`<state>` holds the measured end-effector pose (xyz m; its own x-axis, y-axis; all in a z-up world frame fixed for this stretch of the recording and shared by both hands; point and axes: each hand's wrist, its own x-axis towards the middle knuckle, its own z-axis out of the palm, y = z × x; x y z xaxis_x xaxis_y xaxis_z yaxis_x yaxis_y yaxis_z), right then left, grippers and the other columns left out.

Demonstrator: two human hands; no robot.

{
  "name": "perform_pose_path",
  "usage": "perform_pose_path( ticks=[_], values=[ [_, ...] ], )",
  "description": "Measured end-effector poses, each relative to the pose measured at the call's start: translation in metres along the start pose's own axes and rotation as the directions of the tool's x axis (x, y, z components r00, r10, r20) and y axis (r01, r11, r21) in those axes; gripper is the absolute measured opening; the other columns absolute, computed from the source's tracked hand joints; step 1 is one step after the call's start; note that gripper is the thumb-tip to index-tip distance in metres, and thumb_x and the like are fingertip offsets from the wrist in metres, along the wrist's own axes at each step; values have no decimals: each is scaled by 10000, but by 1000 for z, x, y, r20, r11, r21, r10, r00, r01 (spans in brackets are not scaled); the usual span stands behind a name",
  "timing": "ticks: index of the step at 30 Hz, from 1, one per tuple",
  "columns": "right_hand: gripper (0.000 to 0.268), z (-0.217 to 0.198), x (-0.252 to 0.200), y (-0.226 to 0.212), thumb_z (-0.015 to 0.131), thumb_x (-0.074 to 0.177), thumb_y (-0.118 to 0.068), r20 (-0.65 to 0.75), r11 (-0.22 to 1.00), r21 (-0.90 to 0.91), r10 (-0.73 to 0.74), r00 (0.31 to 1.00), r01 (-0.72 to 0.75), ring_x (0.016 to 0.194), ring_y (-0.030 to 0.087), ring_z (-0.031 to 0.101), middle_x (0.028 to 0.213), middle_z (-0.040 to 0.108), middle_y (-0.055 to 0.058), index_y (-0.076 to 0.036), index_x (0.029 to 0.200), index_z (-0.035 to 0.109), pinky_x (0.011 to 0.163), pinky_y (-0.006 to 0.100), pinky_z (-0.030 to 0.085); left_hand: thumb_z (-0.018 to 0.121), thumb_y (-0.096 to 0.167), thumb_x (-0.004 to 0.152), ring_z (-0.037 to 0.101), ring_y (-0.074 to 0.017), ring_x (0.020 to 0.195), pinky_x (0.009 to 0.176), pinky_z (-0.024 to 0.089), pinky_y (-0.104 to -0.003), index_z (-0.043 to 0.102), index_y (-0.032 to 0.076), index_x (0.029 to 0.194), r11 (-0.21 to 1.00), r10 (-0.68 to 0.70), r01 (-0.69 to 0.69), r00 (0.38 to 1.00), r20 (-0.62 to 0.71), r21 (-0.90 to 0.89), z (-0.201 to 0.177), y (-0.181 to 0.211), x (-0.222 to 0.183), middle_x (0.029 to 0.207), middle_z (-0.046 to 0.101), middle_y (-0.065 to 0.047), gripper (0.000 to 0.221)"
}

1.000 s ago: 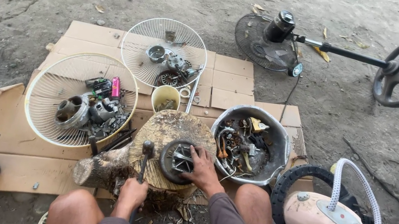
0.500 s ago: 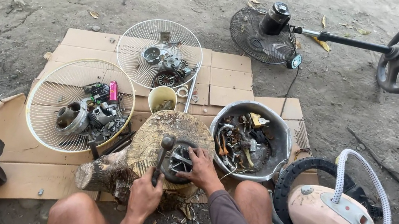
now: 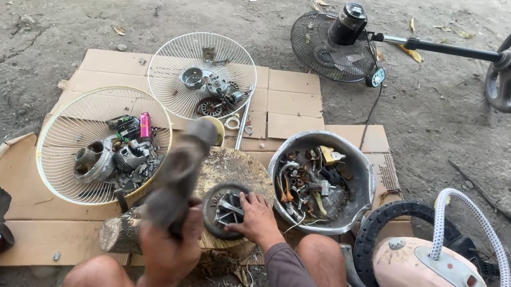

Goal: Dismantling a motor component using a hammer and a punch on a wooden block

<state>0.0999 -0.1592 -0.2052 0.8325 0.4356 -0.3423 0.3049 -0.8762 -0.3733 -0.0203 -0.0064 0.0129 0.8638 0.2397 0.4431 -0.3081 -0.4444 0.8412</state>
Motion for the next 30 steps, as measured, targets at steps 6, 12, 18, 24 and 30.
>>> perform_pose_path(
  ticks=[6,12,18,24,30],
  values=[
    [1151,4,1,3,799,755,-690,7,1000,-4,-6,1000,6,1453,342,321,1503,430,141,-69,1598,322,1245,520,211,592,513,1124,556,-142,567,543,518,-272,458,175,1114,706,390,-572,806,-446,-417,-19,135,64,747,582,-72,364],
    [1110,5,1,2,784,808,-619,54,999,10,39,998,-40,1555,382,155,1643,285,172,-109,1630,241,1266,581,108,470,303,1126,420,-45,558,475,399,-190,517,202,978,817,318,-404,910,-265,-410,31,-55,-2,835,646,19,185],
    [1082,23,8,22,867,688,-631,-273,989,-24,-148,951,147,1320,389,450,1395,522,174,-9,1477,465,1106,524,319,557,229,1011,680,-214,478,389,561,-324,696,19,1135,752,-608,524,786,114,400,35,-100,-48,769,777,-144,281],
    [1093,13,7,2,753,856,-667,-68,990,-138,-20,997,11,1432,424,341,1491,418,235,-4,1591,291,1203,607,227,513,346,1034,634,-192,376,322,520,-341,648,22,1192,796,-519,408,840,159,447,41,-107,-34,594,725,-105,385],
    [1059,12,13,-1,804,834,-643,-85,991,-133,-7,996,-5,1394,398,392,1432,490,214,-1,1558,375,1164,568,305,488,283,1051,577,-119,480,426,518,-272,640,106,1235,637,-729,535,653,206,555,46,-170,-72,821,772,-27,297]
  ],
)
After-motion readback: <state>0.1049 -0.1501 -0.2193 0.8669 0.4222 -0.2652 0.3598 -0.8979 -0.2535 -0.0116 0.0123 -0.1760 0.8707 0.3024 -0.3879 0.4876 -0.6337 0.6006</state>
